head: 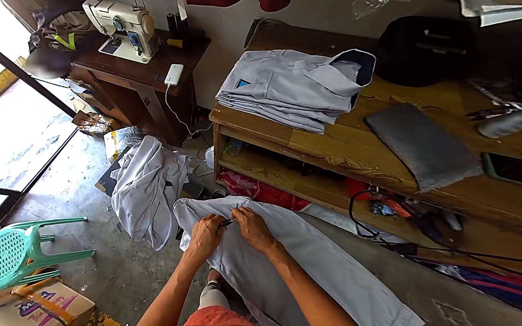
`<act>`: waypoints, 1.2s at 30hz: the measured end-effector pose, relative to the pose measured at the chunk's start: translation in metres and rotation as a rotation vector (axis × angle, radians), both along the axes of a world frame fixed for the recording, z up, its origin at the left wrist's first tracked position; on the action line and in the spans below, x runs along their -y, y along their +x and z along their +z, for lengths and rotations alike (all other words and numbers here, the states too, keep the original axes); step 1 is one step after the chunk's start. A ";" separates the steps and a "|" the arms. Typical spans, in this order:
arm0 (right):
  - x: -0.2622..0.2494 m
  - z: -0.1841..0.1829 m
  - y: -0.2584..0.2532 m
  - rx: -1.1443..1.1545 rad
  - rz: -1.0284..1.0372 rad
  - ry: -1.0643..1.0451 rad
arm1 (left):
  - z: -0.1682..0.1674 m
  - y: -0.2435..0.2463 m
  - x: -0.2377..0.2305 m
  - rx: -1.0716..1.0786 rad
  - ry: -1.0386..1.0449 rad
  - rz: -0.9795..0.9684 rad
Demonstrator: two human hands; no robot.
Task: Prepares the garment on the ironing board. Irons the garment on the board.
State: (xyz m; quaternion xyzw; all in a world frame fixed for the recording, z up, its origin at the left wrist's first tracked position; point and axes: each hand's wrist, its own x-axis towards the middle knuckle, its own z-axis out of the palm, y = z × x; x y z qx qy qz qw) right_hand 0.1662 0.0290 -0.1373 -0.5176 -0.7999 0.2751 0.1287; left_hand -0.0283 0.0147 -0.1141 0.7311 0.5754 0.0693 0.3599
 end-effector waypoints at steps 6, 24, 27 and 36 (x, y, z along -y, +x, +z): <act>0.000 -0.002 0.000 -0.006 -0.006 0.017 | 0.007 0.004 -0.002 -0.045 -0.061 -0.009; -0.006 0.007 0.002 -0.036 -0.028 -0.089 | 0.005 0.012 -0.006 -0.027 -0.112 0.051; -0.006 0.007 0.001 -0.029 -0.027 -0.089 | 0.011 0.017 -0.008 -0.079 -0.129 0.023; -0.007 0.005 0.002 -0.037 -0.013 -0.097 | 0.016 0.022 -0.014 -0.136 -0.139 -0.046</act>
